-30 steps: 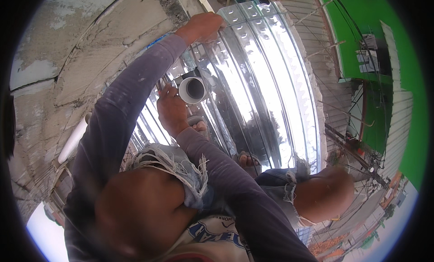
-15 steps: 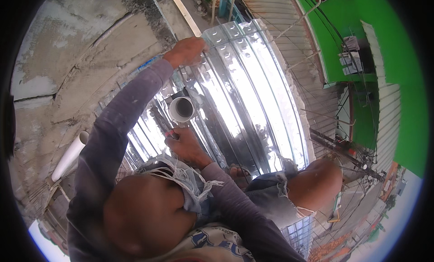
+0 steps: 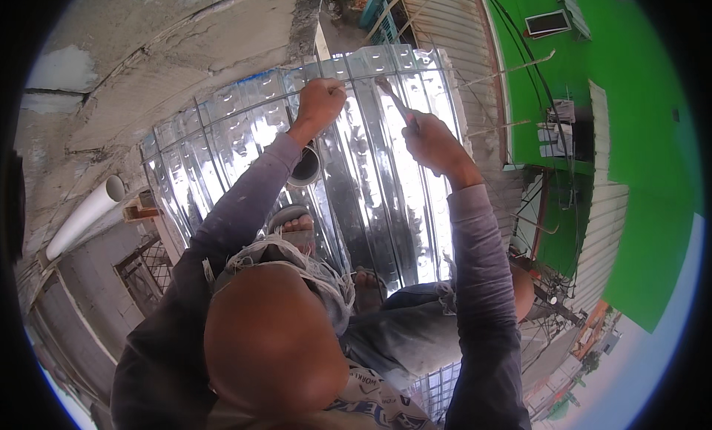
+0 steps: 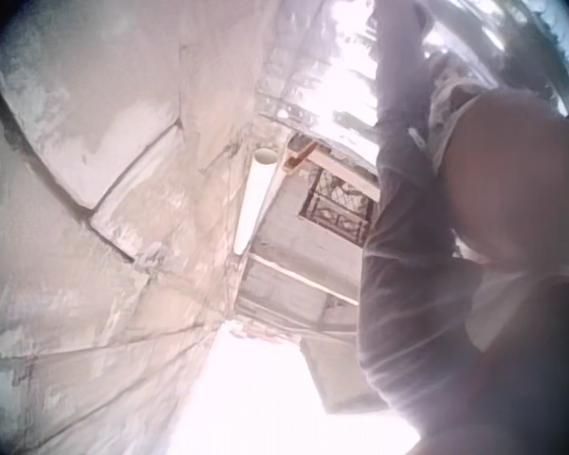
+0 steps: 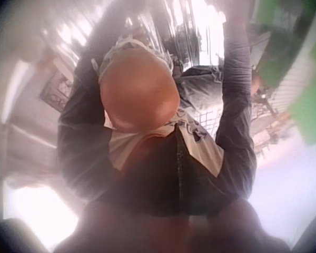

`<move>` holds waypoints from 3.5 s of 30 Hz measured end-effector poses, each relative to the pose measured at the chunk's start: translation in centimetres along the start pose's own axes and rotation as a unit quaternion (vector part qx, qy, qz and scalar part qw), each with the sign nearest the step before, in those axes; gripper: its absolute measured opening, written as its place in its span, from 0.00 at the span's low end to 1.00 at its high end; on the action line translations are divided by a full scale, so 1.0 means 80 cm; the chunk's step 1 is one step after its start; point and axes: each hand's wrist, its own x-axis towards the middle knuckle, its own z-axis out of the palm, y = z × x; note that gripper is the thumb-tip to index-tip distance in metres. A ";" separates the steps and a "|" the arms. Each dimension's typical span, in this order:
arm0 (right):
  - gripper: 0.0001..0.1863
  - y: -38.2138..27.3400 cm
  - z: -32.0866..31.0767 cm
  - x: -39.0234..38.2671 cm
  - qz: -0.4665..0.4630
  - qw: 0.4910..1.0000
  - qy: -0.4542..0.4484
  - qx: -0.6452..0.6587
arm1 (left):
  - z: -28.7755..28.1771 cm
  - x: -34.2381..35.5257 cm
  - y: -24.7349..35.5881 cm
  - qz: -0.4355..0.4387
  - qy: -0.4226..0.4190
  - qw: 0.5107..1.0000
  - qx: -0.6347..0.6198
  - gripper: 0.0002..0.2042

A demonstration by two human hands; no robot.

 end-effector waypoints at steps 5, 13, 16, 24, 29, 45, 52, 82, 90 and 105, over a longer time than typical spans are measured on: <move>0.24 -0.045 -0.039 0.085 -0.089 0.916 0.037 -0.390 | 0.004 -0.012 -0.001 -0.110 0.014 0.978 -0.178 0.13; 0.27 -0.091 -0.058 0.116 -0.134 0.813 0.019 -0.566 | 0.005 -0.007 -0.001 -0.220 -0.040 0.891 -0.395 0.13; 0.33 -0.111 -0.068 0.128 -0.109 0.808 -0.042 -0.578 | 0.008 -0.018 0.009 -0.257 -0.042 0.830 -0.493 0.13; 0.29 -0.150 -0.064 0.153 -0.049 0.792 -0.105 -0.599 | 0.040 -0.039 0.014 -0.300 -0.033 0.659 -0.688 0.21; 0.27 -0.173 -0.069 0.151 -0.033 0.803 -0.135 -0.580 | 0.042 -0.045 0.025 -0.303 -0.056 0.675 -0.671 0.24; 0.16 -0.176 -0.098 0.161 -0.005 0.894 -0.181 -0.411 | 0.082 -0.097 0.129 -0.189 -0.091 0.837 -0.506 0.17; 0.16 -0.135 -0.085 0.138 -0.483 0.547 0.145 -0.669 | 0.091 -0.086 0.133 -0.160 -0.101 0.875 -0.446 0.17; 0.15 -0.030 -0.093 0.148 -0.413 0.607 0.159 -0.660 | -0.194 -0.106 0.275 0.134 -0.385 0.839 -0.359 0.23; 0.16 -0.147 -0.090 0.122 -0.213 0.777 0.022 -0.592 | -0.244 -0.248 -0.051 -0.223 0.200 0.915 -0.272 0.14; 0.16 -0.169 -0.116 0.144 0.194 0.910 -0.292 -0.223 | -0.271 -0.391 -0.147 -0.233 0.490 0.839 -0.028 0.18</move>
